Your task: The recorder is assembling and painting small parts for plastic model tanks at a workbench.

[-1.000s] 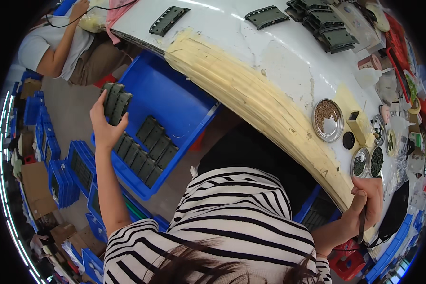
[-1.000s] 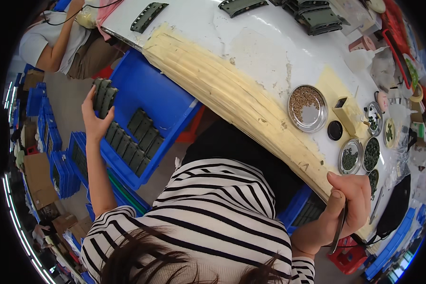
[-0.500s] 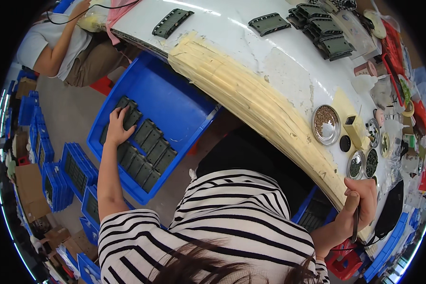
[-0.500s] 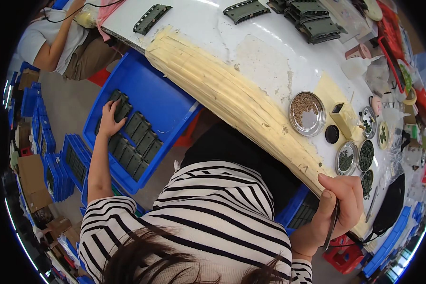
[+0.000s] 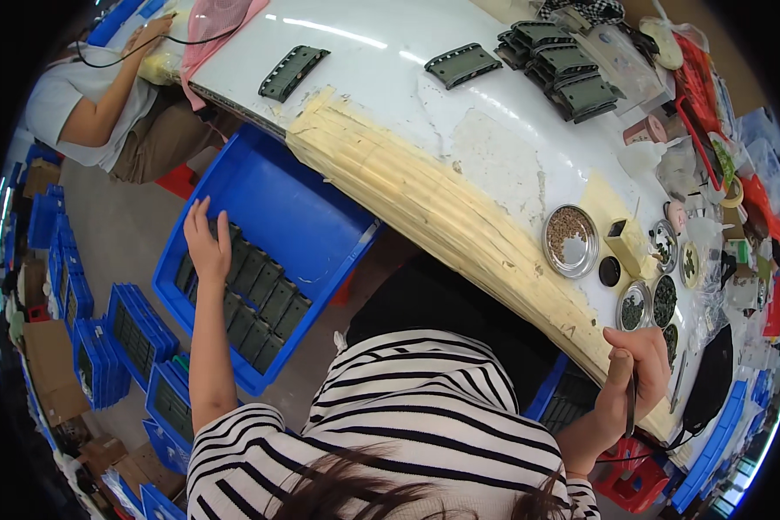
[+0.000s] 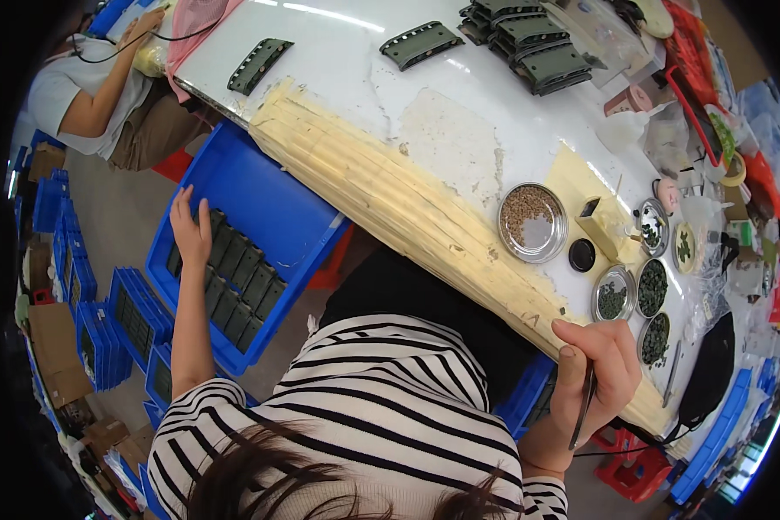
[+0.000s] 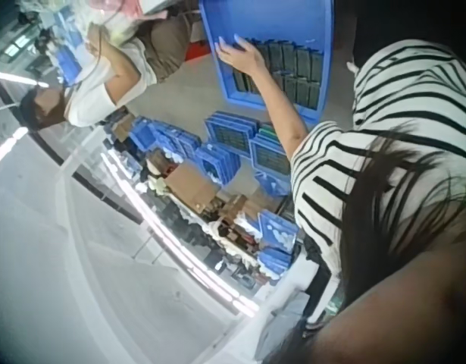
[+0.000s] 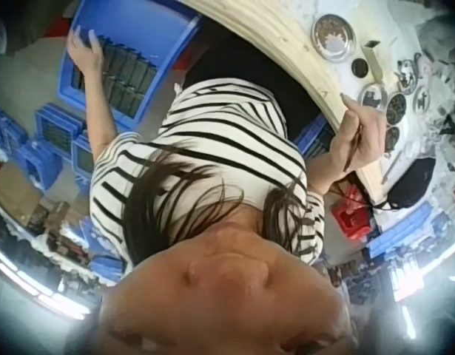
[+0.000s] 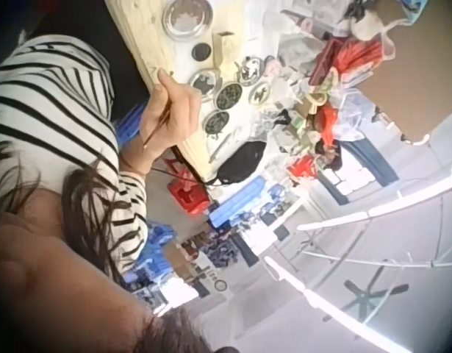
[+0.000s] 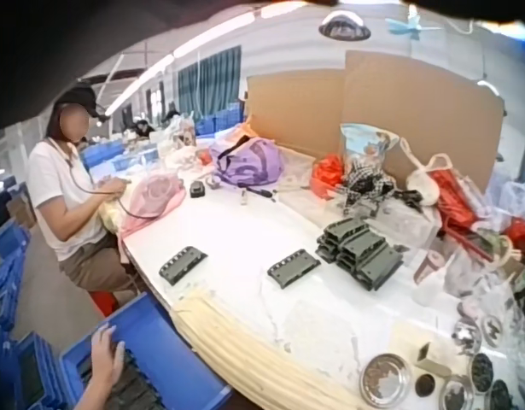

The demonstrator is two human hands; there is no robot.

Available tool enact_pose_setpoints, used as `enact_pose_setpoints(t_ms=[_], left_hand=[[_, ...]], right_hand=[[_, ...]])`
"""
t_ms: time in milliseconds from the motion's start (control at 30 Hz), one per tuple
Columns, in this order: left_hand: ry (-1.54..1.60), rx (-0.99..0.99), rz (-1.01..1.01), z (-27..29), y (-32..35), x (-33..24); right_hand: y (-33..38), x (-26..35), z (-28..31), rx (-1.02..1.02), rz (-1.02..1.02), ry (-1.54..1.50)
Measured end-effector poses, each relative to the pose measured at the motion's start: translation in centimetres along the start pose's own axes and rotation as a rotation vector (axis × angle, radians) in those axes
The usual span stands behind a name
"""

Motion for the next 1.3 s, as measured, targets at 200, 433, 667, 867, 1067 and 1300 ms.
enact_pose_setpoints(t_ms=[200,433,667,867,1067,1300], left_hand=[[0.301,-0.128,-0.189,-0.6,-15.2,-14.5],[0.539,0.023,-0.008,-0.5,-16.5,-17.1],[0.688,-0.324,0.4,-0.3,0.0,-5.6],[0.352,0.475,0.317,-8.0,9.7,-7.9],[0.362,1.007,0.353,-11.2,9.2,-8.2],[0.37,0.502,-0.153,-16.5,-0.1,-16.5]], right_hand=[[-0.1,0.9,0.0,-0.016,0.004,0.002],[0.6,-1.0,1.7,-0.033,-0.058,0.047],[1.2,-2.8,1.6,-0.069,-0.119,0.005],[0.6,-0.9,0.6,-0.059,-0.083,-0.007],[1.1,-1.0,0.9,-0.048,-0.065,0.004],[1.2,-0.2,1.0,-0.038,-0.049,0.012]])
Point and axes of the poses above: each hand's wrist, its own y-axis away from the middle knuckle, its own z-axis out of the back of the hand, x = y × z, the point moved 8 cm from there along -y, towards the middle knuckle, and after that the axes turned 8 degrees about y, right-handed, at the moved point
